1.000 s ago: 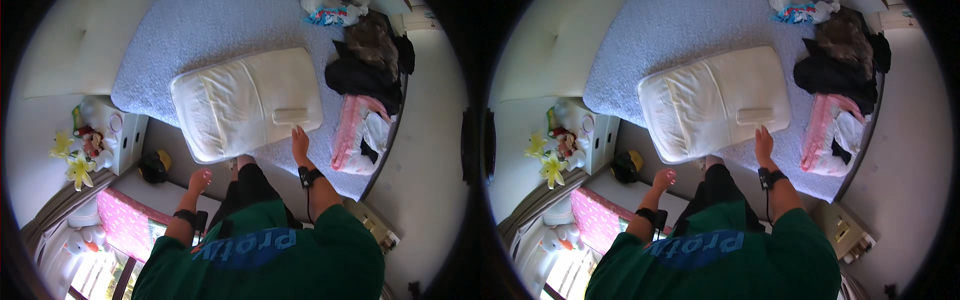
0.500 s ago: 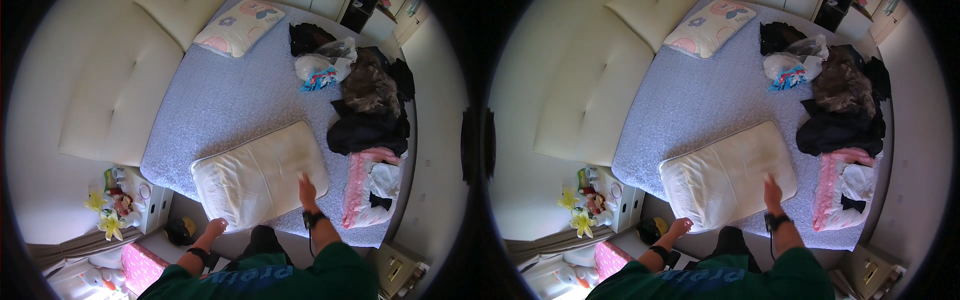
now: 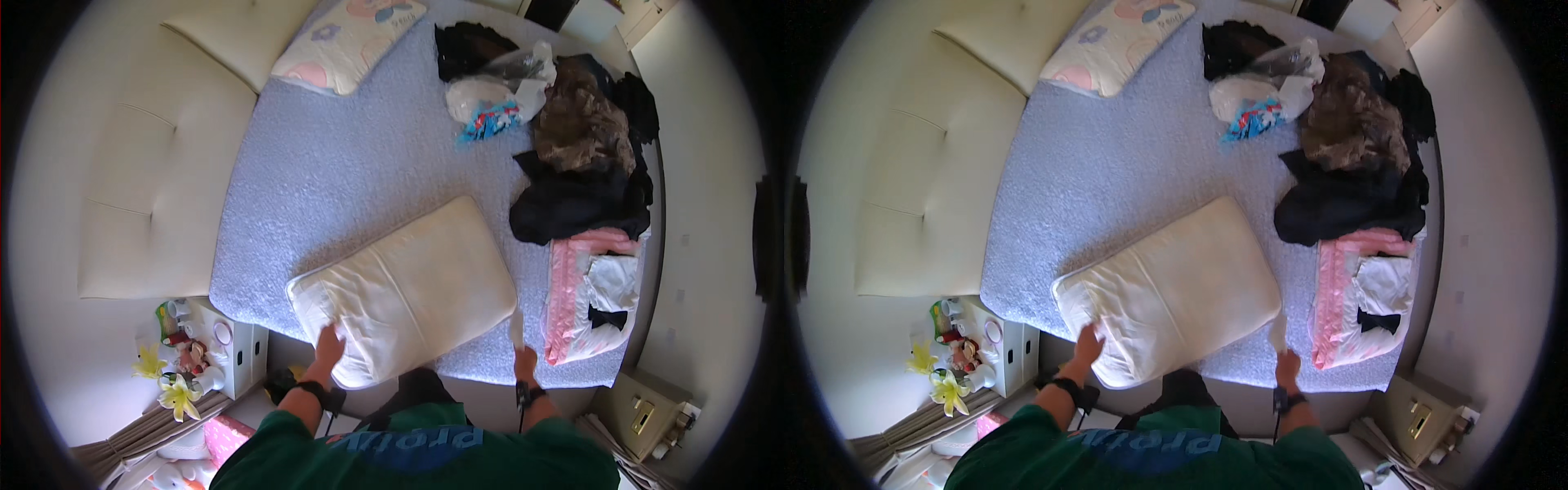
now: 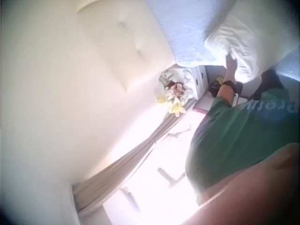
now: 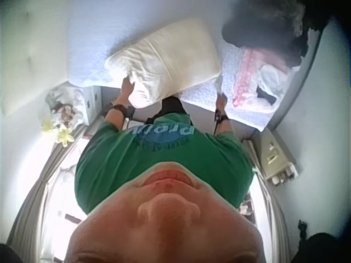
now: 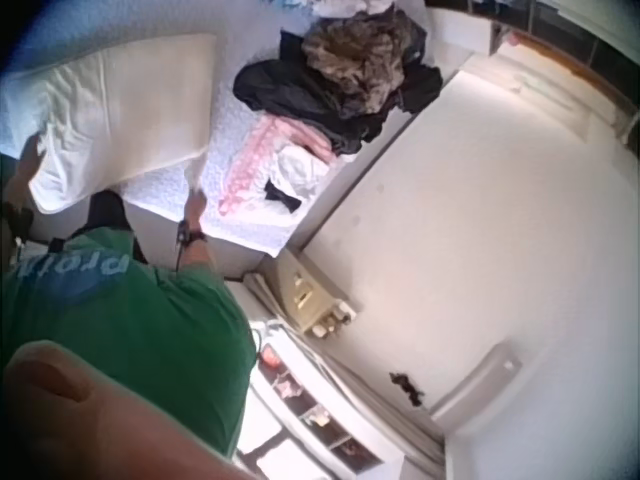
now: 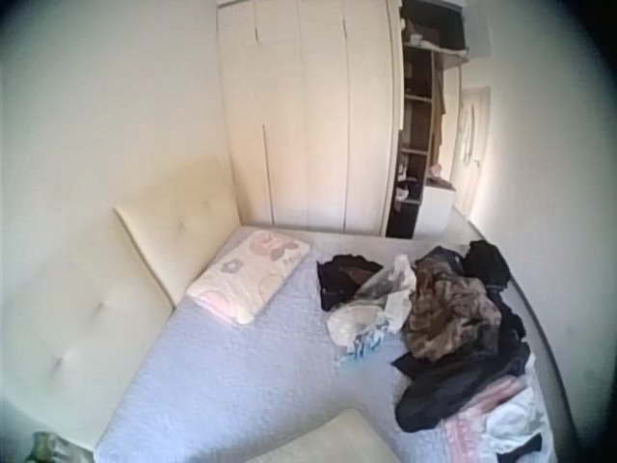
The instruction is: The recorder cleans and tidies pillows on a bed, including putting on covers and using a lint roller.
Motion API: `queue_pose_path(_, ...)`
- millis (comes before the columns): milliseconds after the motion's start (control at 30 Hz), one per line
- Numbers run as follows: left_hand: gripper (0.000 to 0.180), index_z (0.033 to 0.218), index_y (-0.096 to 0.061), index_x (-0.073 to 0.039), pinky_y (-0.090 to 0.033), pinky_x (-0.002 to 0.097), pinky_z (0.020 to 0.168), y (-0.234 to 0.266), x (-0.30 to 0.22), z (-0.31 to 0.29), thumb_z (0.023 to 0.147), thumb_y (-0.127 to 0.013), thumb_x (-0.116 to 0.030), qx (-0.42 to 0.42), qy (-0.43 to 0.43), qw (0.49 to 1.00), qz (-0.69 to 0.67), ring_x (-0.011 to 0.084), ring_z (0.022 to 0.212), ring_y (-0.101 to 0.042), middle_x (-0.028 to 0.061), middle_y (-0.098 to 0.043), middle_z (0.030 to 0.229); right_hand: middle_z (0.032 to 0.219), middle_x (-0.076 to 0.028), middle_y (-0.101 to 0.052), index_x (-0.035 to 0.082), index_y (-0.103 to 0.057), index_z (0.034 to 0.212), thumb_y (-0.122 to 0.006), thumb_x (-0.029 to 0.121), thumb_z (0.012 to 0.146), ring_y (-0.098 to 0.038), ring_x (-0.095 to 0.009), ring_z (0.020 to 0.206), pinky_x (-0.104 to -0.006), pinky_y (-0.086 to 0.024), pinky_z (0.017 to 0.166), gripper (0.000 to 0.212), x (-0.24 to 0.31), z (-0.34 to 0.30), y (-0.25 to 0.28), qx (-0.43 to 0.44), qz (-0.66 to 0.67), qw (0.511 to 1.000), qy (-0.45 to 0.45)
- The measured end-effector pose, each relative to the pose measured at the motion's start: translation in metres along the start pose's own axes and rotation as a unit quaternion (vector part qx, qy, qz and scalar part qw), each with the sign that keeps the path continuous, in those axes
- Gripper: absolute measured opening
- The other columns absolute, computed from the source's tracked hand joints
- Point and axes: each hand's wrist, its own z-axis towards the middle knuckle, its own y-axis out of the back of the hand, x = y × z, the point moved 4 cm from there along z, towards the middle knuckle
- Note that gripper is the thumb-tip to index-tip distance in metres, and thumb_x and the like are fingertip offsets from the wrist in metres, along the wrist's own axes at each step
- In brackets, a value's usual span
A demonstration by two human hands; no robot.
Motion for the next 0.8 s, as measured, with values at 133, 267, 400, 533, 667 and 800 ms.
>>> queue_pose_path(133, 0.062, 0.129, -0.035, 0.003, -0.035, 0.0448, 0.098, 0.017, 0.033, 0.045, 0.079, -0.063, -0.022, -0.115, 0.086, 0.984, 0.101, 0.0412, 0.115, -0.041, 0.025, -0.044, 0.124, 0.089, -0.024, -0.06, -0.002, -0.06, 0.095, -0.052, 0.026, 0.085, -0.056, -0.04, 0.085, -0.0472, -0.042, 0.074, 0.031, 0.085, 0.105, 0.01, -0.086, 0.103, 0.989, 0.059)
queue_pose_path(267, 0.067, 0.135, -0.031, -0.007, -0.033, 0.0465, 0.101, 0.044, 0.018, 0.123, 0.079, -0.064, -0.022, -0.059, 0.075, 0.994, 0.055, 0.0334, 0.124, -0.037, 0.0184, -0.038, 0.134, 0.098, -0.02, -0.063, 0.007, -0.058, 0.114, -0.054, 0.024, 0.084, -0.059, -0.037, 0.09, -0.042, -0.046, 0.079, 0.035, 0.128, 0.201, 0.008, -0.109, 0.11, 0.984, 0.084)
queue_pose_path(400, 0.084, 0.141, -0.02, -0.015, -0.025, 0.0551, 0.104, 0.044, 0.04, 0.149, 0.074, -0.069, -0.028, 0.073, 0.09, 0.965, 0.236, 0.0267, 0.133, -0.028, 0.0106, -0.031, 0.142, 0.08, -0.016, -0.064, 0.003, -0.06, 0.107, -0.056, 0.025, 0.085, -0.062, -0.026, 0.068, -0.0368, -0.049, 0.061, 0.032, 0.185, 0.256, -0.027, 0.076, 0.243, 0.963, -0.086)
queue_pose_path(533, 0.078, 0.137, -0.032, -0.012, -0.034, 0.0498, 0.1, 0.04, 0.017, 0.192, 0.072, -0.069, -0.035, 0.173, 0.109, 0.952, 0.228, 0.0289, 0.125, -0.04, 0.0143, -0.041, 0.135, 0.062, -0.009, -0.057, 0.004, -0.062, 0.094, -0.058, 0.029, 0.085, -0.052, -0.017, 0.048, -0.0331, -0.042, 0.044, 0.027, 0.167, 0.298, -0.041, -0.064, 0.299, 0.944, 0.127)
queue_pose_path(667, 0.051, 0.101, -0.062, -0.002, -0.048, 0.0403, 0.082, 0.041, 0.056, 0.162, 0.07, -0.065, -0.042, 0.215, 0.075, 0.971, 0.072, 0.0363, 0.095, -0.06, 0.0224, -0.063, 0.097, 0.051, 0.003, -0.037, 0.009, -0.057, 0.076, -0.063, 0.032, 0.083, -0.031, -0.009, 0.035, -0.028, -0.023, 0.033, 0.025, 0.212, 0.278, -0.035, 0.188, 0.393, 0.895, -0.096)
queue_pose_path(800, 0.038, 0.098, -0.064, -0.004, -0.047, 0.039, 0.078, 0.087, 0.003, 0.124, 0.07, -0.067, -0.03, 0.213, 0.038, 0.974, -0.07, 0.0349, 0.089, -0.061, 0.0197, -0.065, 0.094, 0.051, 0.005, -0.034, 0.011, -0.055, 0.079, -0.064, 0.03, 0.082, -0.028, -0.007, 0.036, -0.0241, -0.024, 0.034, 0.021, 0.216, 0.245, 0.0, 0.219, 0.436, 0.864, -0.123)
